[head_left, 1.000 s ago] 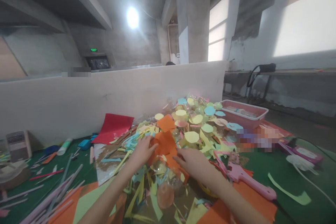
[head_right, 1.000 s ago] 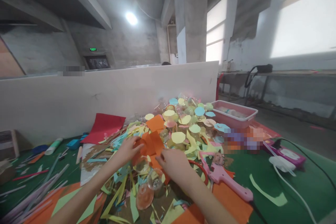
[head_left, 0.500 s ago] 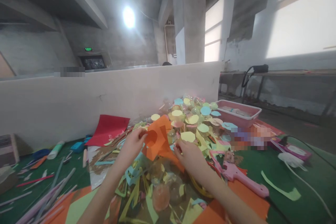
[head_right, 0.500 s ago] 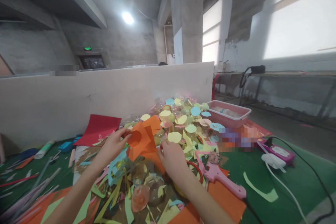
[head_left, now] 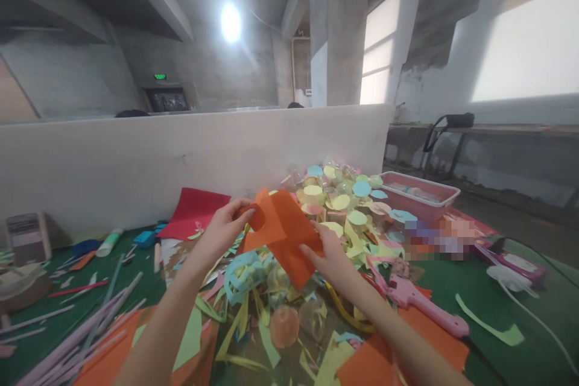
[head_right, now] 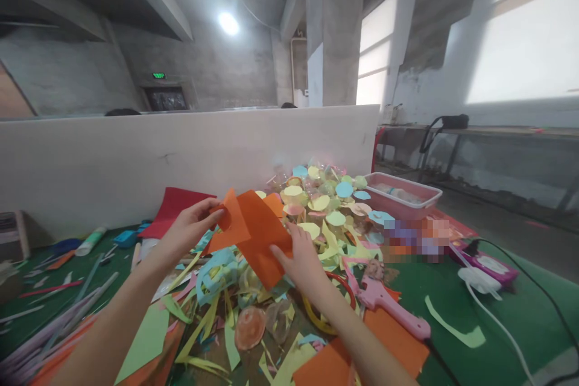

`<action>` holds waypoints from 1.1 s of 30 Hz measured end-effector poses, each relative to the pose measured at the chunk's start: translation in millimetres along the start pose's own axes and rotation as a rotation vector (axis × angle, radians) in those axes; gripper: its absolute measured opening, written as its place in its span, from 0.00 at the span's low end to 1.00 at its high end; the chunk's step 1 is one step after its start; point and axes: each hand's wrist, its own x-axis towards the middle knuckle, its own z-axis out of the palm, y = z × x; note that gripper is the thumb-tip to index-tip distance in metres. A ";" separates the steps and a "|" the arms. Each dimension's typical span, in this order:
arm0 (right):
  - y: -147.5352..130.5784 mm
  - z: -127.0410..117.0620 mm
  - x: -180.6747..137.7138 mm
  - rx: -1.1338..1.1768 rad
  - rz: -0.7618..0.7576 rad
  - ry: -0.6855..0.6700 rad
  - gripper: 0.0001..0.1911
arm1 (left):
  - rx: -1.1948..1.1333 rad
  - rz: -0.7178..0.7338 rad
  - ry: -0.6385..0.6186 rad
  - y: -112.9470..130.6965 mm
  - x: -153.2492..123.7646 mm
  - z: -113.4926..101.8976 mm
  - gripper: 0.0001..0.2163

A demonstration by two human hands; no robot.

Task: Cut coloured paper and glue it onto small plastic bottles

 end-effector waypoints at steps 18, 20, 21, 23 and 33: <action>-26.7 -30.1 -2.4 -0.314 -0.213 -0.128 0.18 | 0.448 -0.079 -0.181 45.5 3.0 -67.6 0.21; -37.6 -44.5 -8.7 -0.242 -0.350 -0.259 0.20 | 0.503 -0.064 -0.277 44.8 4.9 -76.9 0.24; -42.1 -51.5 -13.7 -0.217 -0.360 -0.346 0.18 | 0.528 -0.076 -0.260 40.5 2.2 -82.4 0.25; -46.4 -61.9 -25.9 -0.182 -0.307 -0.517 0.16 | 0.568 -0.148 -0.244 23.4 -13.5 -93.6 0.25; -36.2 -49.7 -44.0 -0.339 -0.309 -0.660 0.09 | 0.682 -0.406 -0.180 -112.8 -157.6 -79.2 0.26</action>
